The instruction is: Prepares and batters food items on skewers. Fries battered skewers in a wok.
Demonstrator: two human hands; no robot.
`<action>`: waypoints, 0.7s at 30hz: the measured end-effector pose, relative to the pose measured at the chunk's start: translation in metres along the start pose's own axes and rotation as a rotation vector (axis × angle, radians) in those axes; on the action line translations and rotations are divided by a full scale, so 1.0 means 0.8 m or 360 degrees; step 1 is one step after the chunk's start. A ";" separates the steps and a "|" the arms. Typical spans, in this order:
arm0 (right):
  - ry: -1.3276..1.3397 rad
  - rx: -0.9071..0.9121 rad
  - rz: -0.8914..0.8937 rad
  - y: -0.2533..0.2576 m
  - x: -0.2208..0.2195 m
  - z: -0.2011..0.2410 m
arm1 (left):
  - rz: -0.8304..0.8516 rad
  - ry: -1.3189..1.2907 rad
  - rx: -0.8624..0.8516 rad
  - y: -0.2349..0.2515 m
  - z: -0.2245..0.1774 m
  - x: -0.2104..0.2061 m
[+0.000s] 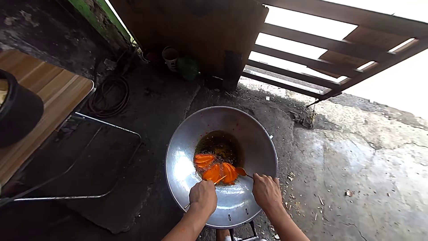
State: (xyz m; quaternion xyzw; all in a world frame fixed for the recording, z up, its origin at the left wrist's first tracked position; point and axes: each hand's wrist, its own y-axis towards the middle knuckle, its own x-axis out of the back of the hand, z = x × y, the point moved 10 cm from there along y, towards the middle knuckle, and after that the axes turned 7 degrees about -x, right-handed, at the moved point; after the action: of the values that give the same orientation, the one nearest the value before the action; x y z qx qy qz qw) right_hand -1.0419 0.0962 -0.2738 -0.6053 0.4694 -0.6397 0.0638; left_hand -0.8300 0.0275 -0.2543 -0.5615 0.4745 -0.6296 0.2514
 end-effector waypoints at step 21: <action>0.0136 -0.0173 0.0061 -0.027 -0.033 0.008 | -0.0193 -0.0450 0.0087 -0.104 0.150 -0.058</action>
State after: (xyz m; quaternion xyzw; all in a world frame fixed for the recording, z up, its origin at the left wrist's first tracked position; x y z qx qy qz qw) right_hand -1.0192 0.1219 -0.2789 -0.5710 0.5173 -0.6371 0.0229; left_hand -0.6870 0.0642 -0.2126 -0.6651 0.3823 -0.5710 0.2923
